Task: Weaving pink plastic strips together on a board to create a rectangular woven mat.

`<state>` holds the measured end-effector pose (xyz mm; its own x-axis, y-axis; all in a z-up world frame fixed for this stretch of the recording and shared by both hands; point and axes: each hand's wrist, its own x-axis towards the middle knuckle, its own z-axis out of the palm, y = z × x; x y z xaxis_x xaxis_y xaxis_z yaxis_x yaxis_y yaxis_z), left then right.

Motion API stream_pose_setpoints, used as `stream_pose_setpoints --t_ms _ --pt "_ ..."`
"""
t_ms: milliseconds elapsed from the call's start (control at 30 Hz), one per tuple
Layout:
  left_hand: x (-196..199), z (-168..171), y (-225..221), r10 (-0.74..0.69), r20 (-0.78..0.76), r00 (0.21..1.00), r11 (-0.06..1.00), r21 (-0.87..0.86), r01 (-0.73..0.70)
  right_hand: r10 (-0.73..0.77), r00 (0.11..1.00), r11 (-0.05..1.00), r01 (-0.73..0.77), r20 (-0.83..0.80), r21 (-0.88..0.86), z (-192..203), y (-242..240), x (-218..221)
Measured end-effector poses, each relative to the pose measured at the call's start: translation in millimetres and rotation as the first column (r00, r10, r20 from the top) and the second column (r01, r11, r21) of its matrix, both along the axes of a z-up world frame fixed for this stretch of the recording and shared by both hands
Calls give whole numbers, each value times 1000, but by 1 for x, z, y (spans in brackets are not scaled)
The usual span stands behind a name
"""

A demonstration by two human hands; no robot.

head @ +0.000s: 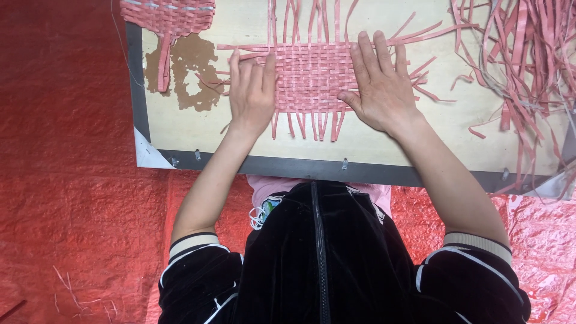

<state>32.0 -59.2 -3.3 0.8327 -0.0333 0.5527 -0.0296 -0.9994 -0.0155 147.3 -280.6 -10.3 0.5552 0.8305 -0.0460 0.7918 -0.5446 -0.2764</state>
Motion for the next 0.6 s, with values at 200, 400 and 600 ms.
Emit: stream_pose_setpoints --t_ms 200,400,600 --pt "1 -7 6 46 -66 997 978 -201 -58 -6 1000 1000 6 -18 7 0 0 1" --pt "3 -4 9 67 -181 981 943 -309 -121 -5 999 999 6 -45 36 5 0 -1" --pt "5 9 4 78 -125 989 947 -301 -113 -24 1000 997 22 14 75 8 0 -4"
